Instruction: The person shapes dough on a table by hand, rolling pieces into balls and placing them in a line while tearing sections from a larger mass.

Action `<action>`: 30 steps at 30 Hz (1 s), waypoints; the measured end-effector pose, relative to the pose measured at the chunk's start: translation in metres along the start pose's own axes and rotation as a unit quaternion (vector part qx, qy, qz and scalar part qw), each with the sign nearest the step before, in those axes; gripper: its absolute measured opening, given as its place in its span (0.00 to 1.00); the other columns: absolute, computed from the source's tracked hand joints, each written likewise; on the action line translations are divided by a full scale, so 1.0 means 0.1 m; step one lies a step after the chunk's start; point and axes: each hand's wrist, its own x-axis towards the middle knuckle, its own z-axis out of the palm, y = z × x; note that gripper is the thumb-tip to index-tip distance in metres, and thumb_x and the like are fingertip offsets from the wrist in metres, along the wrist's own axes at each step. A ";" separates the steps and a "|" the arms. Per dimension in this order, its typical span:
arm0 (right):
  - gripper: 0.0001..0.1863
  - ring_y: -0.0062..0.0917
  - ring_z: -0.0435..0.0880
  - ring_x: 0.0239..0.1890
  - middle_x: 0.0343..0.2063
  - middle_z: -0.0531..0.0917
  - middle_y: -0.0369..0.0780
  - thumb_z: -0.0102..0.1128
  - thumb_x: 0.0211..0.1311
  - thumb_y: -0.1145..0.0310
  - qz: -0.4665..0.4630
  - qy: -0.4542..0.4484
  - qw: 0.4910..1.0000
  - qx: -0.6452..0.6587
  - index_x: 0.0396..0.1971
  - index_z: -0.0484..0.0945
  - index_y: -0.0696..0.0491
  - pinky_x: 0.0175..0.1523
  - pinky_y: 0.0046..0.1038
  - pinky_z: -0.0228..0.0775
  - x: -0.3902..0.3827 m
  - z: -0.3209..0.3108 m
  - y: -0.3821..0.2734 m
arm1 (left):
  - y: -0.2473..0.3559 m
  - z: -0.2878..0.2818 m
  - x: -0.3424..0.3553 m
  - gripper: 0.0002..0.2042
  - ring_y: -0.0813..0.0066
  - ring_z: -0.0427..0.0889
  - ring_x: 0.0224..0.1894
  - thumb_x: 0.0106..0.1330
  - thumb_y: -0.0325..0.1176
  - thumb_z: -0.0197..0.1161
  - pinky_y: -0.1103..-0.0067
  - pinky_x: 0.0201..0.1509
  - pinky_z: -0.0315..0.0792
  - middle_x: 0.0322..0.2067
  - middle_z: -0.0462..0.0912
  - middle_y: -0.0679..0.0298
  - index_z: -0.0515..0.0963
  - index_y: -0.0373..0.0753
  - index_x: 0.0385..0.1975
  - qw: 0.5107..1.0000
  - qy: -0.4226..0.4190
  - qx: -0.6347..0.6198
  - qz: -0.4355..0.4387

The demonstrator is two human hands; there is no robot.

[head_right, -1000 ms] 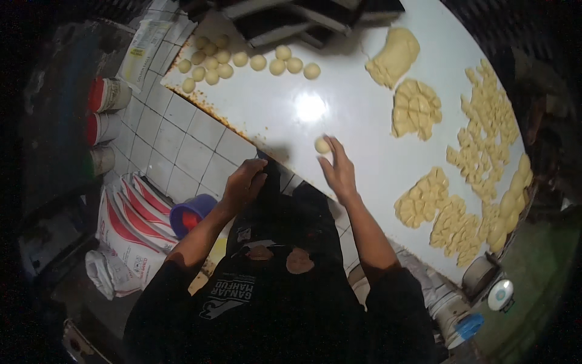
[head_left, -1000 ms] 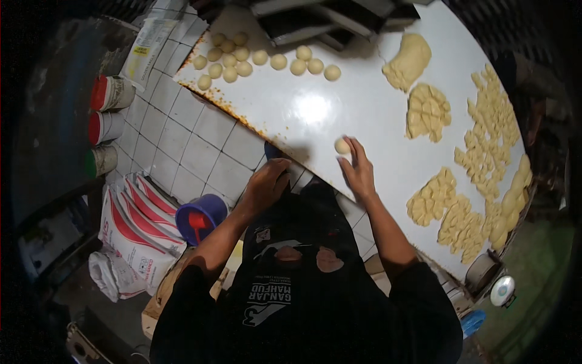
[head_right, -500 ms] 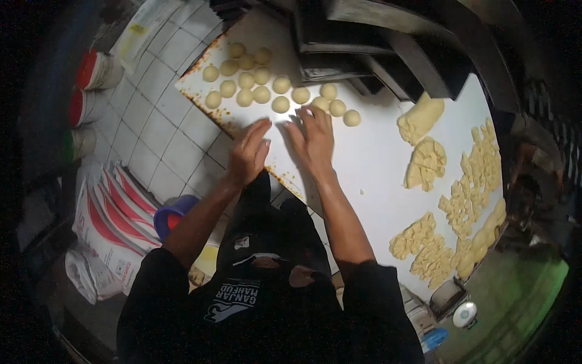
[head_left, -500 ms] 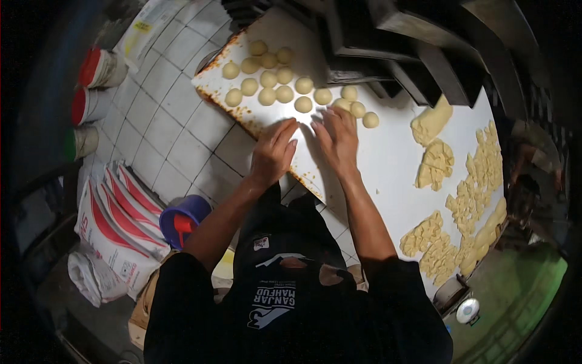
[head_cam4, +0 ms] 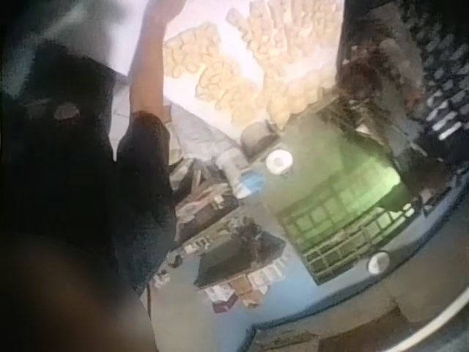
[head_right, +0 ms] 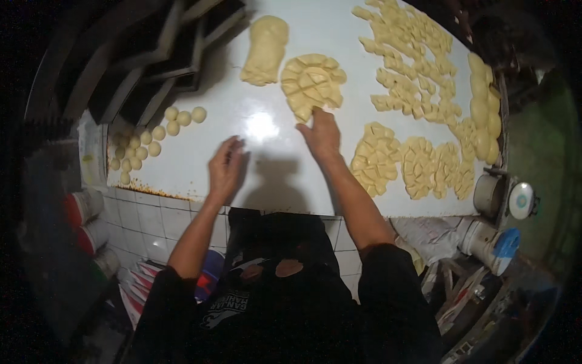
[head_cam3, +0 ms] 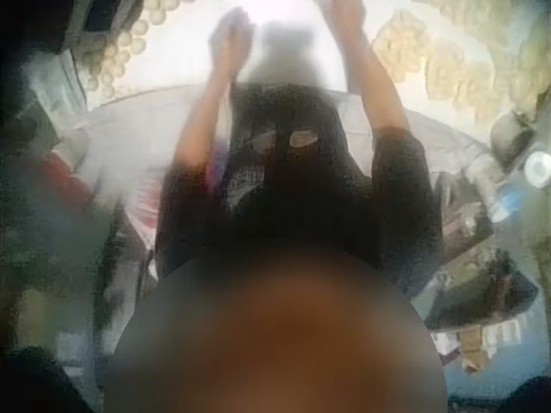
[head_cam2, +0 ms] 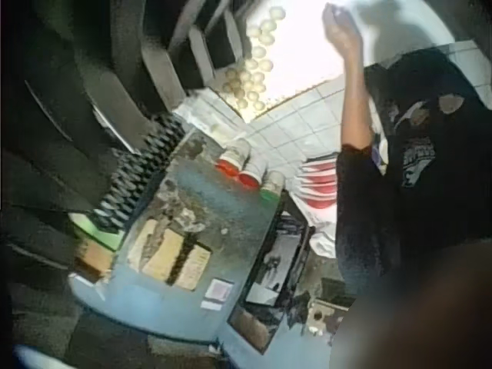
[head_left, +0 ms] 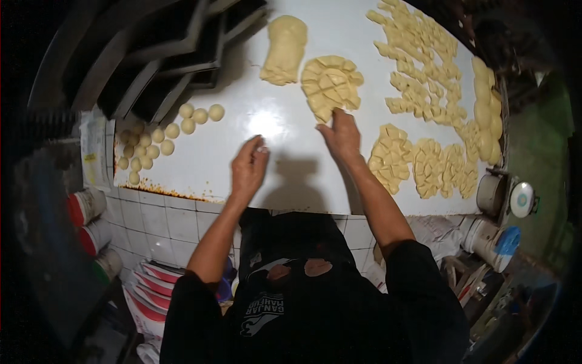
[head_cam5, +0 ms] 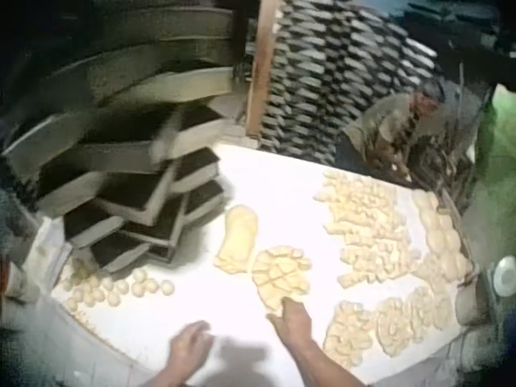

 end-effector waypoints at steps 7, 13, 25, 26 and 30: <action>0.09 0.36 0.85 0.43 0.44 0.85 0.46 0.70 0.63 0.69 -0.186 -0.230 0.887 0.354 0.38 0.83 0.56 0.52 0.43 0.78 -1.50 0.43 0.04 | 0.20 0.84 -0.60 0.24 0.79 0.83 0.35 0.84 0.40 0.59 0.78 0.38 0.79 0.46 0.83 0.62 0.70 0.34 0.73 0.916 -0.130 -0.232 -0.300; 0.15 0.41 0.84 0.47 0.47 0.84 0.46 0.71 0.65 0.67 -0.216 0.079 0.966 0.115 0.48 0.82 0.57 0.51 0.41 0.81 -0.29 0.11 0.13 | 0.23 0.43 -0.49 0.15 0.69 0.85 0.47 0.82 0.31 0.57 0.73 0.50 0.79 0.49 0.83 0.55 0.82 0.34 0.62 0.997 0.004 0.053 -0.047; 0.17 0.47 0.82 0.37 0.32 0.82 0.43 0.78 0.53 0.64 -0.228 -0.040 0.973 0.008 0.38 0.81 0.53 0.45 0.47 0.73 -0.90 0.01 0.39 | -0.63 -0.15 0.37 0.20 0.52 0.78 0.55 0.66 0.47 0.74 0.58 0.64 0.69 0.52 0.81 0.57 0.82 0.38 0.48 0.845 -0.170 0.410 0.297; 0.17 0.46 0.81 0.38 0.33 0.82 0.45 0.79 0.52 0.64 -0.244 0.058 0.968 -0.011 0.37 0.79 0.53 0.46 0.48 0.71 -0.57 0.09 0.02 | -0.48 0.07 0.58 0.18 0.53 0.78 0.54 0.67 0.45 0.72 0.59 0.63 0.68 0.50 0.80 0.56 0.80 0.38 0.46 0.880 -0.126 0.347 0.299; 0.15 0.47 0.83 0.41 0.35 0.83 0.47 0.75 0.58 0.61 -0.125 0.060 0.990 -0.021 0.35 0.84 0.55 0.52 0.49 0.76 -1.26 0.83 -0.22 | -0.40 0.54 0.04 0.07 0.50 0.82 0.37 0.66 0.35 0.70 0.59 0.43 0.74 0.32 0.80 0.53 0.81 0.38 0.33 0.913 -0.193 0.243 0.266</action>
